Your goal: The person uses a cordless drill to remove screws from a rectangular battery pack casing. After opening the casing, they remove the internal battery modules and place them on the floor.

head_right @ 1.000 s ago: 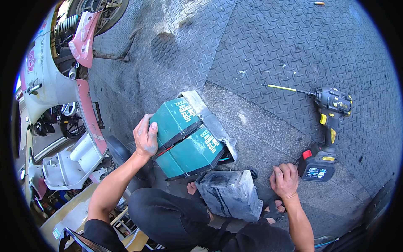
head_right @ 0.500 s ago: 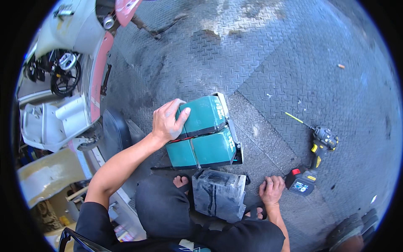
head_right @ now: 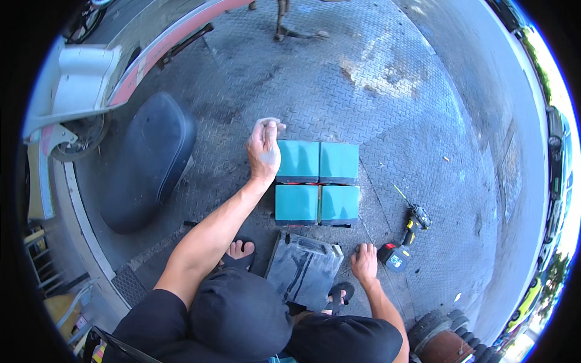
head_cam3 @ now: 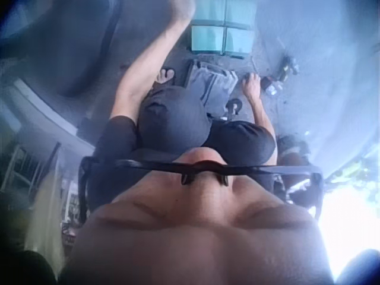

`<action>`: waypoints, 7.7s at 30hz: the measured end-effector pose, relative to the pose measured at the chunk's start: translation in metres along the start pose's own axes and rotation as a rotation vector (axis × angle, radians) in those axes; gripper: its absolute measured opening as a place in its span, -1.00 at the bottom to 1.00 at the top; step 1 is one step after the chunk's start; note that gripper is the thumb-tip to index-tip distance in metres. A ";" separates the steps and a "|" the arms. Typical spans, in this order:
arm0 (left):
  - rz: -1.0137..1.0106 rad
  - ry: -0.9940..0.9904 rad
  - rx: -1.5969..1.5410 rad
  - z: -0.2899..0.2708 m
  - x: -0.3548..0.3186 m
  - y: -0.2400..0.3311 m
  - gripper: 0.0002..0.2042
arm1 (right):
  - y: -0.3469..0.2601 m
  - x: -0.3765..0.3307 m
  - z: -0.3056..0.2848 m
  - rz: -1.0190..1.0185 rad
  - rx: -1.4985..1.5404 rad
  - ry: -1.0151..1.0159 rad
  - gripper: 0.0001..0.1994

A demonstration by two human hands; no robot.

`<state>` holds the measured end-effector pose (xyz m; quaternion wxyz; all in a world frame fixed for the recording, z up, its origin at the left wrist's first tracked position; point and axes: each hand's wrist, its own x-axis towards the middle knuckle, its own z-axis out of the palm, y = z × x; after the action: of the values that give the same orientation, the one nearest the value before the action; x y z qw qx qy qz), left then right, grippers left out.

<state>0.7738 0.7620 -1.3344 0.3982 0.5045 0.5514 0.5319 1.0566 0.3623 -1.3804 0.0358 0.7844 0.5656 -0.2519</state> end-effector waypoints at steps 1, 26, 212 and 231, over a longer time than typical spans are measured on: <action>-0.047 0.022 0.036 -0.015 -0.010 -0.013 -0.78 | 0.001 0.002 -0.020 -0.032 -0.010 -0.130 -0.67; -0.254 -1.303 0.358 -0.171 -0.198 0.023 0.02 | -0.121 -0.110 -0.037 0.624 1.174 -0.292 -0.14; 0.650 0.056 1.305 -0.409 0.176 0.465 -0.48 | -0.414 -0.049 -0.462 -0.851 0.617 0.131 -0.61; 0.594 0.048 1.331 -0.426 0.186 0.420 -0.50 | -0.330 0.111 -0.337 -0.660 0.058 0.539 -0.62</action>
<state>0.3811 0.8342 -0.8512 -0.1661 0.7564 0.6064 0.1806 0.9028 0.6921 -1.0597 -0.2178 0.5998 0.7682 -0.0515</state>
